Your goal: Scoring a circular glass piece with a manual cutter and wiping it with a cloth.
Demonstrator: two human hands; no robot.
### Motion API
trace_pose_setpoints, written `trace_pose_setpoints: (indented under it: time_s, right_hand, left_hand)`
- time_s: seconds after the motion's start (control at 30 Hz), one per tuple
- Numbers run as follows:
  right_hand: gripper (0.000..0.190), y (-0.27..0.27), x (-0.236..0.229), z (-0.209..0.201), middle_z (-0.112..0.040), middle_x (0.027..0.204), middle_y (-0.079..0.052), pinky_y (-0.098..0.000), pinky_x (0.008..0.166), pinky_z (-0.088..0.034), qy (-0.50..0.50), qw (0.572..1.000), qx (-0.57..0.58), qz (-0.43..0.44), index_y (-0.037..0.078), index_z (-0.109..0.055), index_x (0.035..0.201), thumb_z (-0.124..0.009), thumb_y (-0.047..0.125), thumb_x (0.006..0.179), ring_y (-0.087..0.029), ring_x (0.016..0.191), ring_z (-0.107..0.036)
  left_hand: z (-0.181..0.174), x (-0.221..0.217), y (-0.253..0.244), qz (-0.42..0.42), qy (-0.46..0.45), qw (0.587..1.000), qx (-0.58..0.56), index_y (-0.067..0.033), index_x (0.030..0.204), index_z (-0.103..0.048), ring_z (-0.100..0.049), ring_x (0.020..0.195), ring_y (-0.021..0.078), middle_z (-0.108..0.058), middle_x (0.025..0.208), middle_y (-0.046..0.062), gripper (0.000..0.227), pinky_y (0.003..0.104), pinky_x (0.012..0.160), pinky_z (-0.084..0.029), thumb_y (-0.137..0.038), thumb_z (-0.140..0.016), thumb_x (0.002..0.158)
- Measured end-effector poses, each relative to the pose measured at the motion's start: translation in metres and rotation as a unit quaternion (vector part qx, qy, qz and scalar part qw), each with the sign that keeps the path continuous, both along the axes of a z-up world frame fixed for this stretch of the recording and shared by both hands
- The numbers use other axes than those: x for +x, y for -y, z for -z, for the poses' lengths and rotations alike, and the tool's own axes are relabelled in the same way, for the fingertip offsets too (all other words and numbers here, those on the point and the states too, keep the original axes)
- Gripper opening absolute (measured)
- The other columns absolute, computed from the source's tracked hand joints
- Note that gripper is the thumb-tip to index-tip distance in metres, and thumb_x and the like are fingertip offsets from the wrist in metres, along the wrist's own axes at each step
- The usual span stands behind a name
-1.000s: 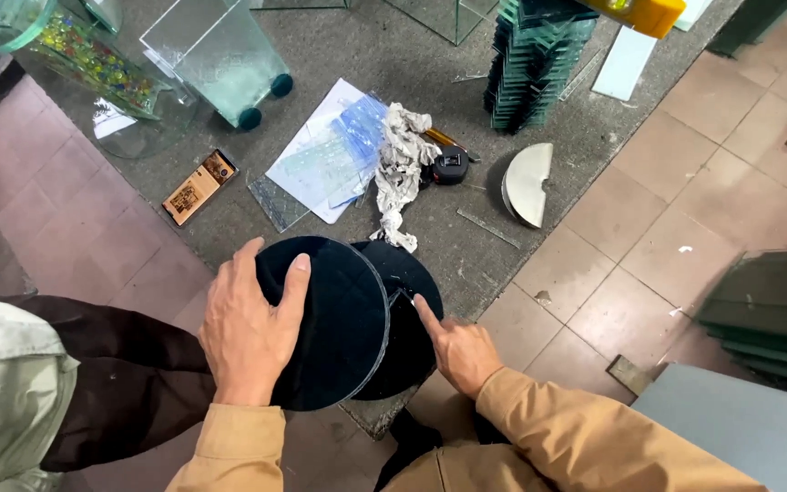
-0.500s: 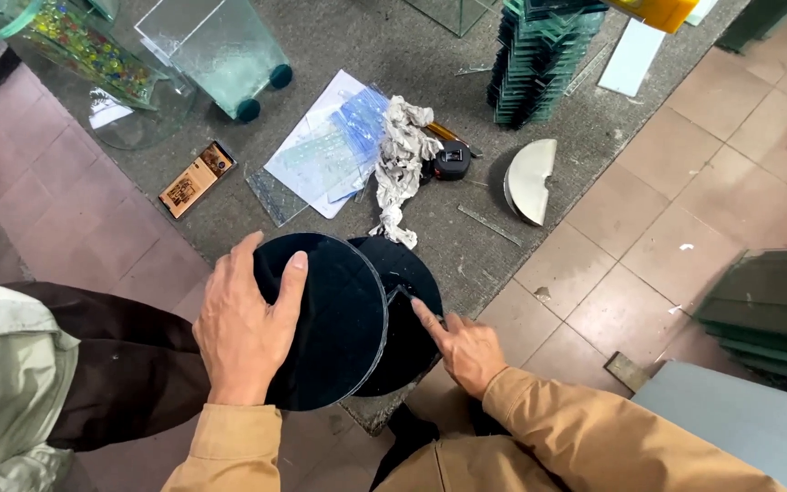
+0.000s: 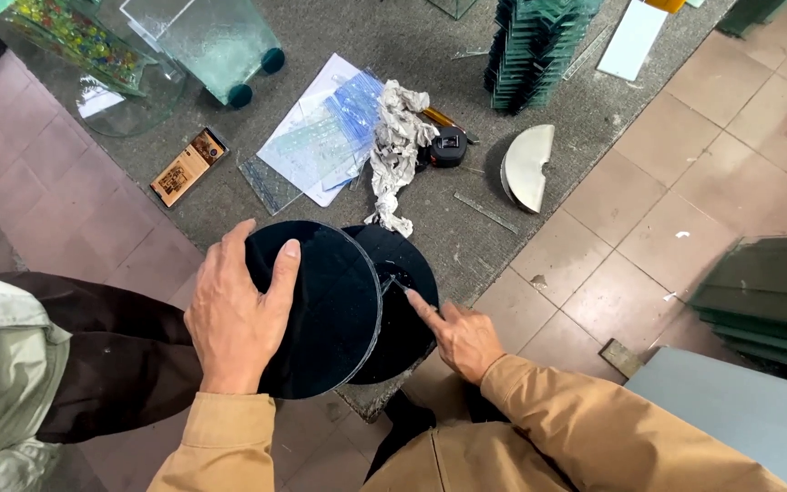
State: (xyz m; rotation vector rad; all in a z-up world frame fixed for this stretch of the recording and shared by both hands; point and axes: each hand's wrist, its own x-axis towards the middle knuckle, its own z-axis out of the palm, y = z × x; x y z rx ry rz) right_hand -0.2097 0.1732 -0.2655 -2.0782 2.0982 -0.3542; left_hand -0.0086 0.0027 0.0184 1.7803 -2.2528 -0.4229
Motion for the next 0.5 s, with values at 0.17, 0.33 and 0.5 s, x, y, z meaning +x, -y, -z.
trace_pose_setpoints:
  time_s: [0.17,0.33,0.5]
  right_hand:
    - [0.072,0.0061,-0.0039,0.0044,-0.075,0.092,-0.006,-0.0412,0.064,-0.067,0.002,0.997,0.064,0.032,0.039,-0.029,0.179,-0.037,0.022,0.110,-0.024,0.070,-0.079]
    - [0.070,0.0057,-0.0023,-0.0008,-0.073,0.088,-0.008,-0.0455,0.062,-0.068,0.028,0.999,0.040,-0.011,0.040,-0.029,0.179,-0.037,0.023,0.111,-0.027,0.066,-0.078]
    - [0.070,0.0049,-0.0069,0.0015,-0.072,0.087,-0.006,-0.0465,0.062,-0.068,0.004,0.999,0.041,-0.006,0.041,-0.028,0.179,-0.039,0.026,0.112,-0.027,0.065,-0.079]
  left_hand:
    - [0.0022,0.0010,0.0017,0.001,-0.007,1.000,-0.004,-0.0011,0.154,-0.065,-0.070,0.126,0.0564,-0.071,0.133,0.036,0.077,0.074,0.091,-0.058,-0.066,-0.057,0.112]
    - [0.0007,0.0001,0.0010,0.002,-0.008,1.000,-0.001,-0.0008,0.154,-0.064,-0.071,0.125,0.0574,-0.071,0.132,0.037,0.076,0.075,0.091,-0.058,-0.064,-0.057,0.113]
    - [0.0002,-0.0003,0.0011,0.001,-0.007,1.000,-0.001,-0.0010,0.155,-0.064,-0.071,0.125,0.0567,-0.070,0.132,0.037,0.076,0.074,0.091,-0.058,-0.064,-0.057,0.113]
